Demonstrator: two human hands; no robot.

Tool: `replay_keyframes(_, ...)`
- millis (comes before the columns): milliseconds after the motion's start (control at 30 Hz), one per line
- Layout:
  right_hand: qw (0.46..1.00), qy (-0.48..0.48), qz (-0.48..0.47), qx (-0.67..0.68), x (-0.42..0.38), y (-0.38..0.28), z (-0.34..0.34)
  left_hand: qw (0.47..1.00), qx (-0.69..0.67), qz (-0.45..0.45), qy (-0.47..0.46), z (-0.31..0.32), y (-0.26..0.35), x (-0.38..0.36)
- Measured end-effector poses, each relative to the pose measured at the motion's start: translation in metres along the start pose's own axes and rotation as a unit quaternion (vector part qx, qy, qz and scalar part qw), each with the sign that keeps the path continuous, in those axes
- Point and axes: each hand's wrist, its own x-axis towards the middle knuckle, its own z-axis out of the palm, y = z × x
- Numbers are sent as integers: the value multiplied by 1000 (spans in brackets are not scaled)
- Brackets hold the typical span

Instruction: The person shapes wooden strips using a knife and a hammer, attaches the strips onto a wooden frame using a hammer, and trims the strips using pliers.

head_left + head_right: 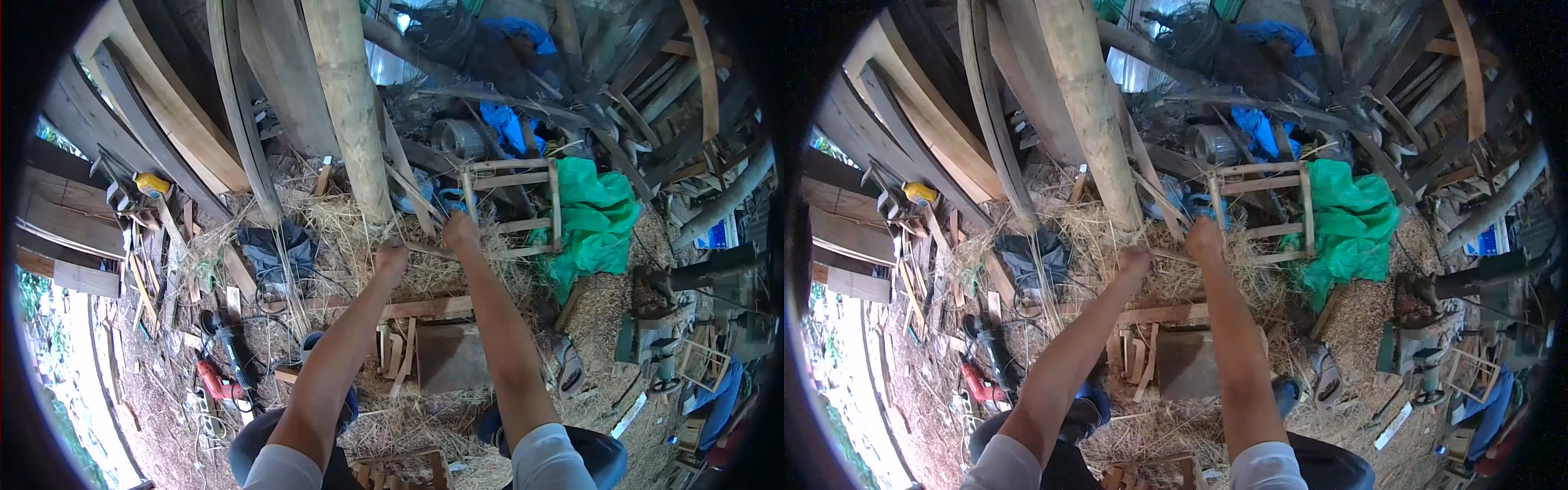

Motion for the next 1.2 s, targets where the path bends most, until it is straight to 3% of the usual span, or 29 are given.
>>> replay_keyframes(33,999,2,29,14,3,-3,4,999,13,0,-42,1,-7,14)
replay_keyframes(167,999,-4,39,37,4,-8,-5,1000,7,0,-3,8,5,6)
replay_keyframes(233,994,-9,-35,107,9,-4,-20,999,-30,-2,-39,7,8,11)
replay_keyframes(333,977,7,-44,209,1,-4,-49,996,-70,17,-50,10,16,11)
replay_keyframes(400,977,14,-49,205,-5,-5,-72,995,-68,26,-67,8,33,-8)
replay_keyframes(567,963,129,-54,230,-28,-11,-133,992,-23,75,-100,10,70,-49)
replay_keyframes(633,960,166,-34,222,-27,1,-156,987,-25,148,-66,8,74,-51)
replay_keyframes(700,934,173,17,312,-33,21,-182,987,-20,147,-60,1,80,-61)
replay_keyframes(767,910,202,102,347,-2,84,-176,986,-31,138,-91,-7,72,-46)
replay_keyframes(833,834,260,126,470,-9,108,-197,985,-16,147,-90,-11,72,-47)
replay_keyframes(900,763,338,68,546,-11,134,-212,985,1,150,-88,-16,70,-49)
replay_keyframes(967,823,296,239,423,-28,138,-254,984,20,147,-96,-21,76,-53)
replay_keyframes(1067,853,292,314,298,-36,152,-279,988,15,139,-65,-20,87,-67)
replay_keyframes(1133,876,301,268,266,-37,190,-270,987,40,142,-57,-15,83,-62)
replay_keyframes(1167,935,231,257,80,-33,209,-261,986,65,145,-47,-13,81,-60)
replay_keyframes(1200,950,188,249,-15,-37,205,-257,986,65,145,-48,-10,81,-63)
